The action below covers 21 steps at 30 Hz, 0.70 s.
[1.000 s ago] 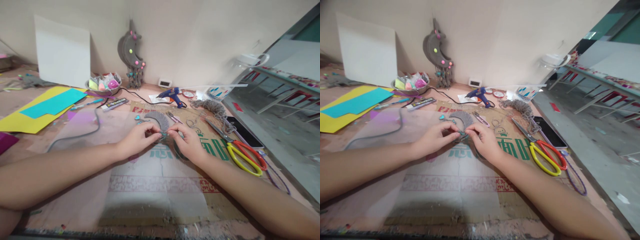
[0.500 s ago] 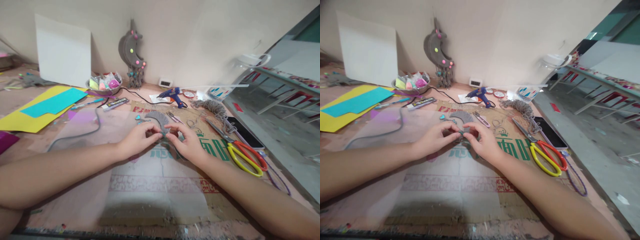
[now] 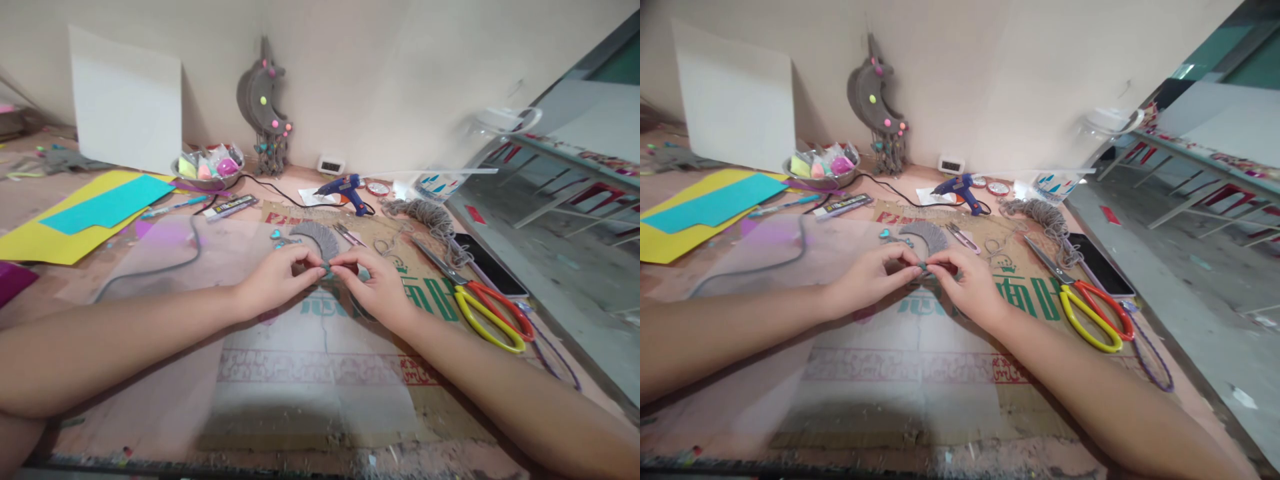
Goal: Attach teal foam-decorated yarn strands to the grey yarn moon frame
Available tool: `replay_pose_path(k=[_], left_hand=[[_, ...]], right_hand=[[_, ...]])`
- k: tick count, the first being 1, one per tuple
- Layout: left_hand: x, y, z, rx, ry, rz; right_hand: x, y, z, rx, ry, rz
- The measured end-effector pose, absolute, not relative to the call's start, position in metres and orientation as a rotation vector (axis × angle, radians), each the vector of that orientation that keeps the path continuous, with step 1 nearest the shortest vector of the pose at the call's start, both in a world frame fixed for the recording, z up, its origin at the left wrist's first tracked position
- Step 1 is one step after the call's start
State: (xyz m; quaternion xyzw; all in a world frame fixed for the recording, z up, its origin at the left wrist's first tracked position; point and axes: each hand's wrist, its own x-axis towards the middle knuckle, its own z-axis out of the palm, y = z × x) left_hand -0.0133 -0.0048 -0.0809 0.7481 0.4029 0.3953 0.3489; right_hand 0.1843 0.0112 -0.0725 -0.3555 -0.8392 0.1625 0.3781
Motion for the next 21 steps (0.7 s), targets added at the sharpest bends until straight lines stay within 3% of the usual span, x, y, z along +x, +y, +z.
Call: replay_pose_path(k=[21], left_hand=[[-0.0128, -0.0016, -0.0832, 1.756, 1.000, 0.997]], right_hand=[[0.1868, 0.0132, -0.0746, -0.858, -2.197, 0.317]])
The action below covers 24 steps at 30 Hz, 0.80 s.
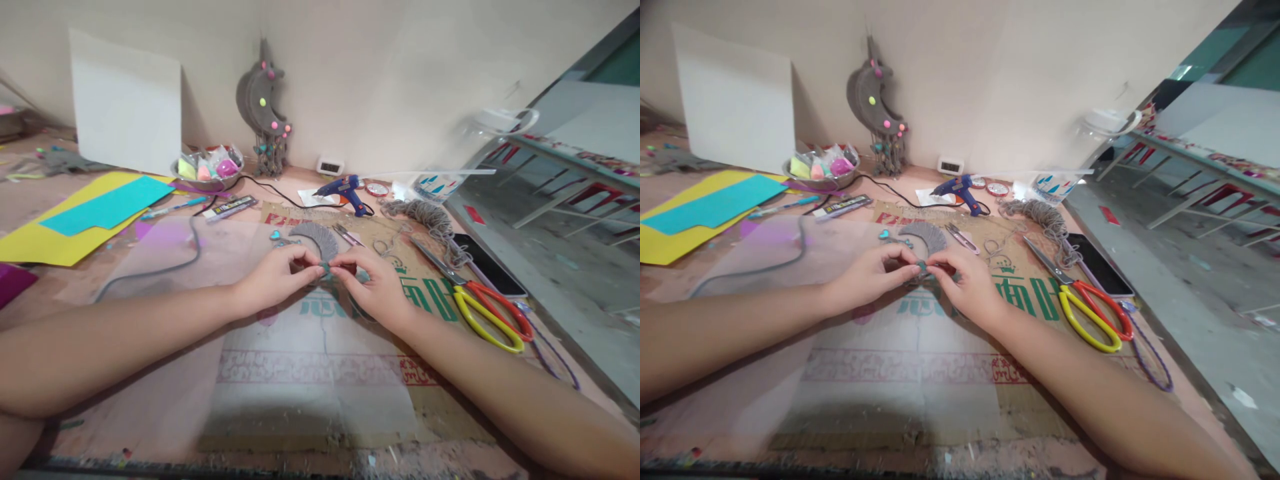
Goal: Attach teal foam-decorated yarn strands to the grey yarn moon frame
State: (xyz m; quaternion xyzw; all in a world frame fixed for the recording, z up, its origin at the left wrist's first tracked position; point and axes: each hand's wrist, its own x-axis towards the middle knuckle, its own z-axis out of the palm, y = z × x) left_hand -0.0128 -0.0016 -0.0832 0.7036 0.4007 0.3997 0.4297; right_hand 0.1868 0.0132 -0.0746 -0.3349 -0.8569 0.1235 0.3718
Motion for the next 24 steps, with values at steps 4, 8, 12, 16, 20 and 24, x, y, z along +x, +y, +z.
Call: replay_pose_path(k=[4, 8, 12, 16, 20, 24], left_hand=[[-0.0132, -0.0014, -0.0839, 1.769, 1.008, 0.999], [-0.0138, -0.0016, -0.0835, 1.801, 1.018, 0.988], [-0.0140, -0.0014, -0.0832, 1.807, 1.025, 0.974], [-0.0139, -0.0002, -0.0844, 1.788, 1.016, 0.981], [-0.0140, 0.0009, -0.0870, 1.789, 0.995, 0.995], [-0.0139, 0.0012, -0.0888, 1.768, 0.971, 1.014]], right_hand=[[0.1874, 0.0131, -0.0749, -0.843, -2.213, 0.279], [0.1873, 0.0129, -0.0743, -0.826, -2.231, 0.256], [0.1871, 0.0116, -0.0752, -0.835, -2.280, 0.236], [0.1871, 0.0110, -0.0793, -0.888, -2.172, 0.292], [0.1870, 0.0125, -0.0802, -0.905, -2.167, 0.342], [0.1861, 0.0125, -0.0774, -0.910, -2.185, 0.367]])
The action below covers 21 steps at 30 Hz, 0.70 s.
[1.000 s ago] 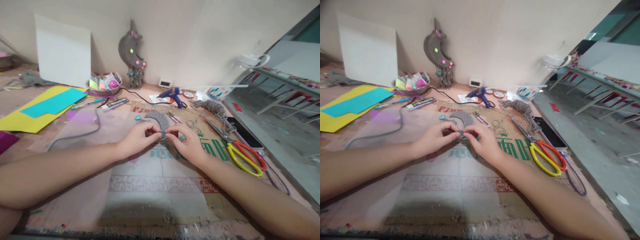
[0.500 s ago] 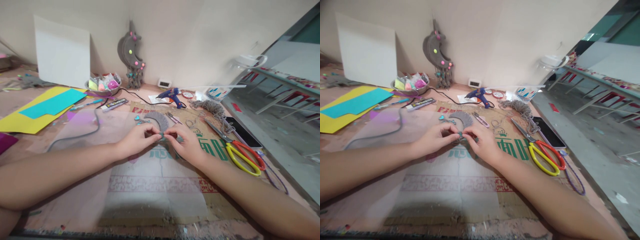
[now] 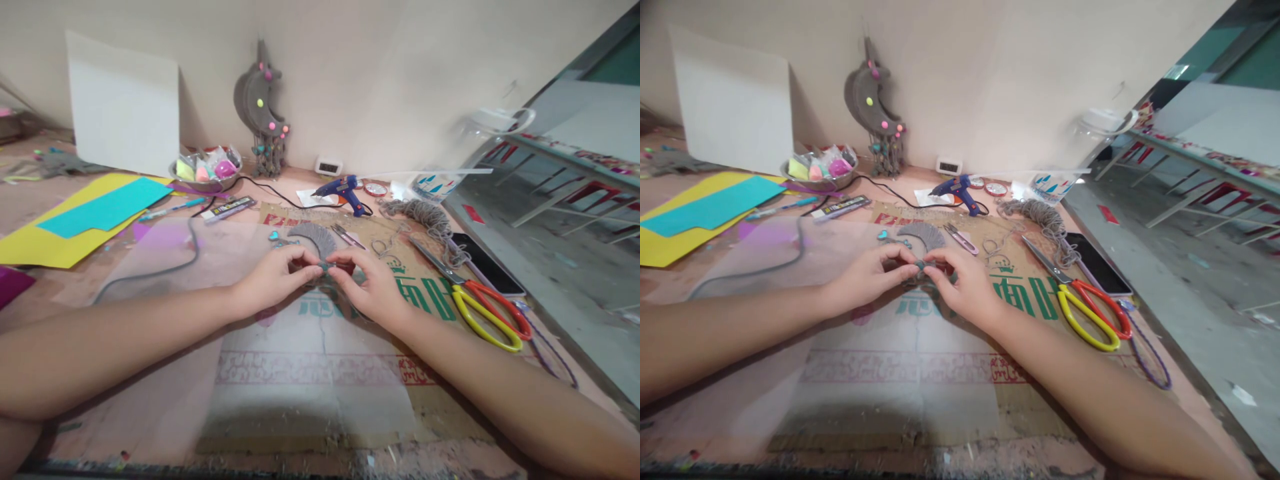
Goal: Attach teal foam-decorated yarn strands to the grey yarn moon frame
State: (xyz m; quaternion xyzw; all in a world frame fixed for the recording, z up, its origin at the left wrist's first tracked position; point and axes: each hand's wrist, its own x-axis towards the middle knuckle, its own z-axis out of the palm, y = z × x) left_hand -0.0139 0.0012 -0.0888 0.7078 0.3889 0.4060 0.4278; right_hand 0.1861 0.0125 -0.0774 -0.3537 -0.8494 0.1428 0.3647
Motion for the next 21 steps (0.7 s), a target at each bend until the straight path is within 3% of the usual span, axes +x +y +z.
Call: replay_pose_path(k=[21], left_hand=[[-0.0149, -0.0021, -0.0842, 2.051, 1.024, 1.035]], right_hand=[[0.1833, 0.0117, -0.0723, -0.977, -2.209, 0.539]])
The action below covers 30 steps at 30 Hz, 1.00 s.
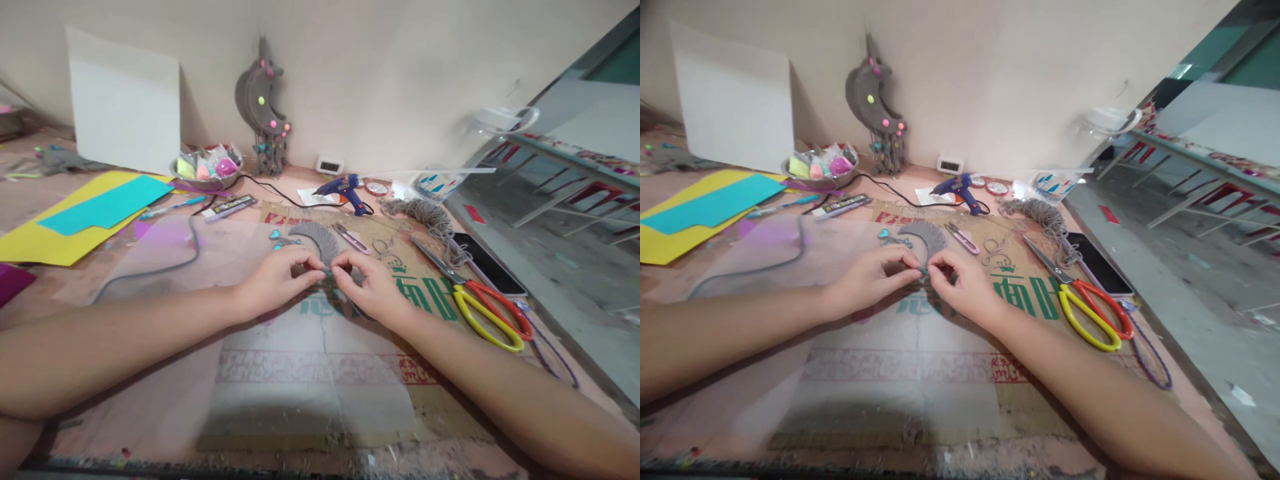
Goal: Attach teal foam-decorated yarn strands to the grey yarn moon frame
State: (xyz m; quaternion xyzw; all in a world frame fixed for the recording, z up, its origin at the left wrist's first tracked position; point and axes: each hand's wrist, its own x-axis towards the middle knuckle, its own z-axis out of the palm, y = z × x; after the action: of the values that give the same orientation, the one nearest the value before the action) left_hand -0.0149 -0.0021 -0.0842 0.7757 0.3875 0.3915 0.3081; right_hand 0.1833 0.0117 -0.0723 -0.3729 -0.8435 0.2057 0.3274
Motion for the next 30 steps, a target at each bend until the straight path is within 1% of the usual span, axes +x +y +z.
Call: replay_pose_path(k=[3, 8, 18, 30], left_hand=[[-0.014, -0.002, -0.085, 2.019, 1.023, 1.029], [-0.013, -0.001, -0.090, 1.796, 0.967, 1.078], [-0.014, -0.005, -0.079, 1.897, 1.071, 1.041], [-0.014, -0.001, -0.083, 1.823, 0.999, 1.045]], right_hand=[[0.184, 0.012, -0.073, -0.978, -2.221, 0.532], [0.183, 0.013, -0.074, -0.986, -2.203, 0.461], [0.184, 0.013, -0.077, -0.898, -2.250, 0.420], [0.185, 0.013, -0.077, -0.914, -2.222, 0.405]])
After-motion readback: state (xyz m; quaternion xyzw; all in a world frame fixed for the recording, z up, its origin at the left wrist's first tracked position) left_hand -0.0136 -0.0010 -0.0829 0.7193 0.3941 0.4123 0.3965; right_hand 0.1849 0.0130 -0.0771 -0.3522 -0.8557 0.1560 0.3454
